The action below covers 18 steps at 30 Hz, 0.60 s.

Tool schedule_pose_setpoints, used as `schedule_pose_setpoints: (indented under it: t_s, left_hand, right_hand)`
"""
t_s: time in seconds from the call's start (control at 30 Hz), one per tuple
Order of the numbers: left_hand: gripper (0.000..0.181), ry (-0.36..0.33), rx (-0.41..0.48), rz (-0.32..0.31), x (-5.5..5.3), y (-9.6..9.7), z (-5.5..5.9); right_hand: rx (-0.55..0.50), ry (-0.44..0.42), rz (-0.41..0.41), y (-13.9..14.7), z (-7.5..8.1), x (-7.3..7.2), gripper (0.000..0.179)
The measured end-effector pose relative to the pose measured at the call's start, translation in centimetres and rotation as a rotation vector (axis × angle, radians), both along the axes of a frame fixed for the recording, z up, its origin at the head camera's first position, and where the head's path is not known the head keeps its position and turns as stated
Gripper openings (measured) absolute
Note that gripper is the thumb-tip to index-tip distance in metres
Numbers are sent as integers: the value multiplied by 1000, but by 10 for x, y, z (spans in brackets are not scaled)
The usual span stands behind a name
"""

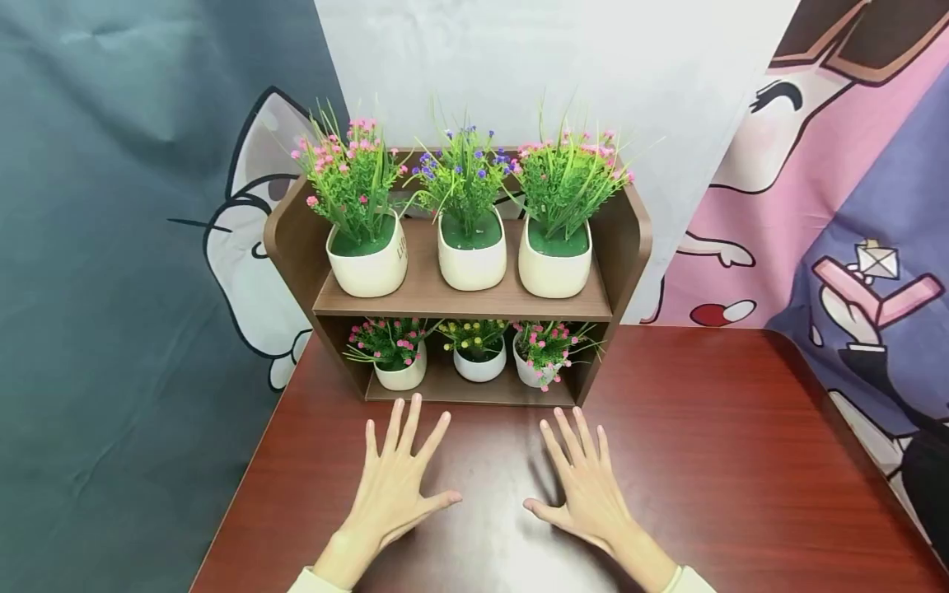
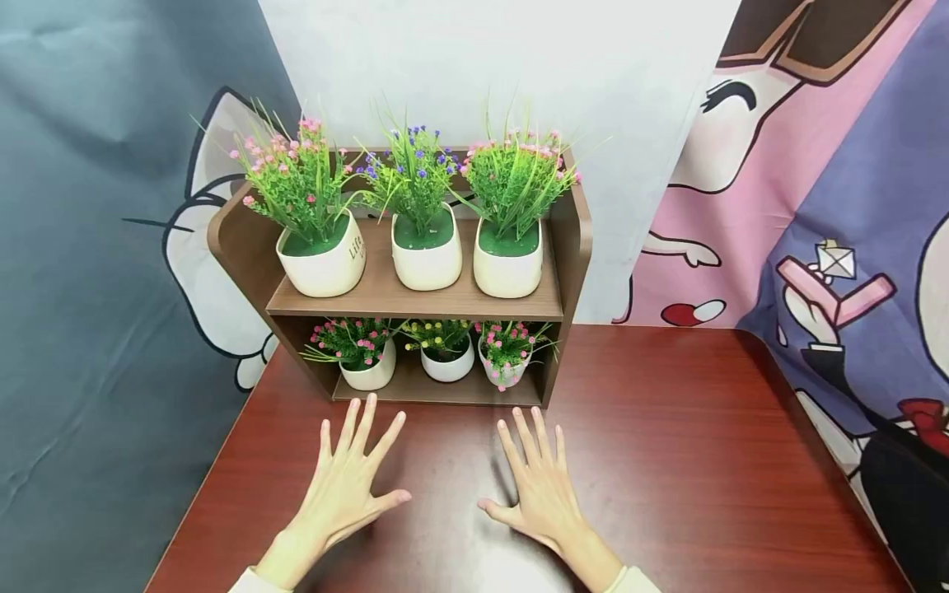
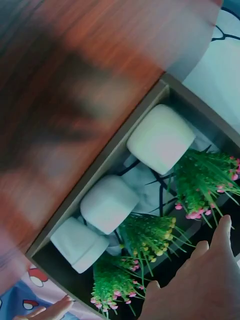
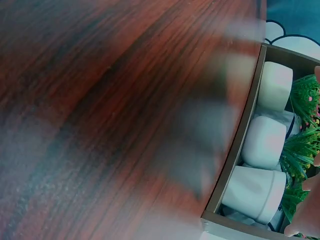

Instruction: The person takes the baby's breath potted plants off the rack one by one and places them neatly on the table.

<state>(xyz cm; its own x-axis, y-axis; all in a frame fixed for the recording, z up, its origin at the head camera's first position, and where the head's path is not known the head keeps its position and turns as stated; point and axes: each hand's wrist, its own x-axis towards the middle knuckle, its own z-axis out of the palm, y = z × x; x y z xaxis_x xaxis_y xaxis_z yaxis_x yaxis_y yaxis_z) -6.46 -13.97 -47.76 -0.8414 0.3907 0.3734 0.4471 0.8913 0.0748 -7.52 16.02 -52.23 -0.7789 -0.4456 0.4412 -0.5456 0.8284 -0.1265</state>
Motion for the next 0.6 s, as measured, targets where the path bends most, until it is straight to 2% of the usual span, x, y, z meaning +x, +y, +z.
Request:
schedule_pose_setpoints:
  t_s: [0.2,0.33,0.47,0.6]
  left_hand:
    - [105,32,27,10,5,-16,15]
    - [100,105,87,34,3,-27,33]
    - [97,161,132,52,-2,-36,50]
    - [89,262,194,36,-9,-44,65]
  right_hand:
    - [-25,9,7,-1,3,-1,104]
    - [-42,21,8,1,1,-2,103]
    - [-44,-3,10,4,1,0,105]
    - [-38,-18,24,5,2,2,108]
